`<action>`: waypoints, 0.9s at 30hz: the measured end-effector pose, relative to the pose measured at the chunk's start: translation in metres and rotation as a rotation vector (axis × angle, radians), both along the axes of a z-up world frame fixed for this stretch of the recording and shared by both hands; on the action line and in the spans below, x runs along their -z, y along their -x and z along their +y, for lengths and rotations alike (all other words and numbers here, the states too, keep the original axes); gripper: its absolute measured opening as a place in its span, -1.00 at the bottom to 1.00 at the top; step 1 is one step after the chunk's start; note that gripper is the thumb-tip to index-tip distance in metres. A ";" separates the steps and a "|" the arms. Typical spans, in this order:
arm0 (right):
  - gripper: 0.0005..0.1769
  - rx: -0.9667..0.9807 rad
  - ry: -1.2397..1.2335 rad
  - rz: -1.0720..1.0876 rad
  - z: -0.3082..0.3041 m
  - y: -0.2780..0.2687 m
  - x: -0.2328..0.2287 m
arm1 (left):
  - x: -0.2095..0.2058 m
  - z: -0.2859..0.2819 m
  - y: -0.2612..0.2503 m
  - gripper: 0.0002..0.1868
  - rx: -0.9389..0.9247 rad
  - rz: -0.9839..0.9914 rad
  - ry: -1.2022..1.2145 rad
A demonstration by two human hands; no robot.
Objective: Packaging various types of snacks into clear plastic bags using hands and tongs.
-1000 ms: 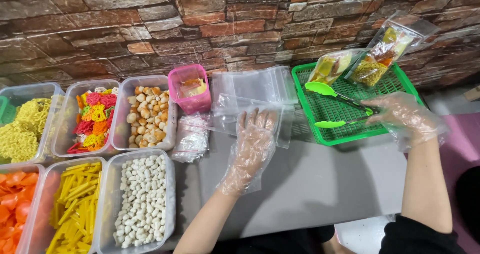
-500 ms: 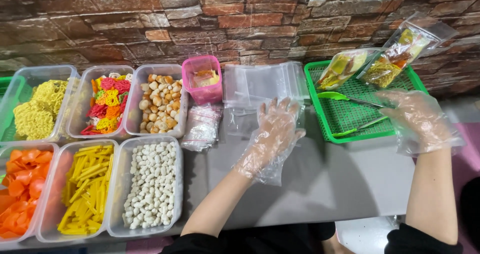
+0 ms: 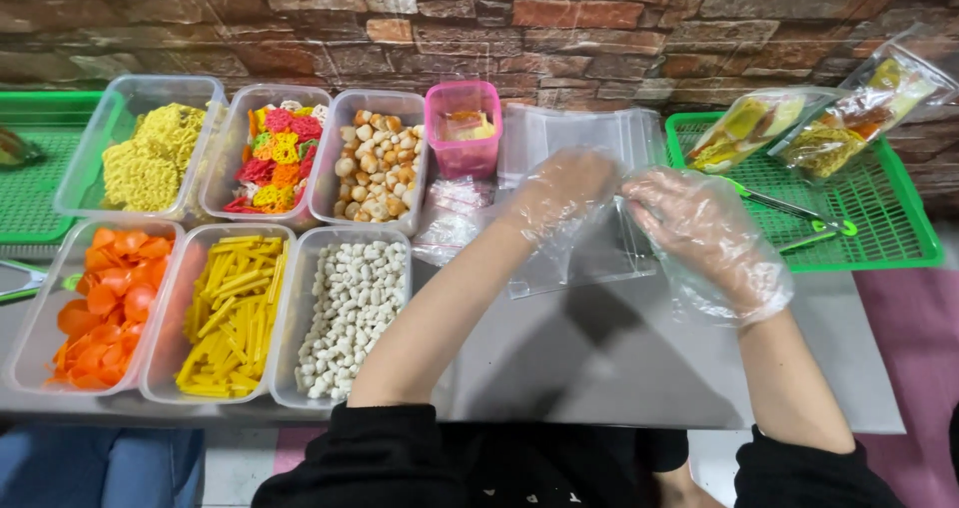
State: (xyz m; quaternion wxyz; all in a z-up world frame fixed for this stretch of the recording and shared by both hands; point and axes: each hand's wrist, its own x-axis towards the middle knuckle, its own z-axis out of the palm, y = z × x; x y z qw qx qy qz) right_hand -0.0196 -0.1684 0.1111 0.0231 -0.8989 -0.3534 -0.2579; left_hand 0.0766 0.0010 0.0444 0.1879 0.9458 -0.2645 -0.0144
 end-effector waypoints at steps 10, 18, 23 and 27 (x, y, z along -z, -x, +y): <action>-0.82 -0.165 -0.127 0.238 0.112 -0.025 0.008 | -0.009 0.153 0.017 -0.68 0.110 -0.055 -0.043; -0.85 -0.354 -0.183 0.301 0.213 -0.025 -0.033 | -0.059 0.266 0.049 -0.72 -0.014 0.159 -0.120; -0.85 -0.510 -0.337 0.328 0.282 -0.073 0.000 | -0.094 0.343 0.043 -0.73 -0.310 0.155 -0.209; -0.89 -0.590 -0.391 0.378 0.356 -0.091 -0.004 | -0.067 0.458 0.030 -0.92 -0.325 -0.203 -0.216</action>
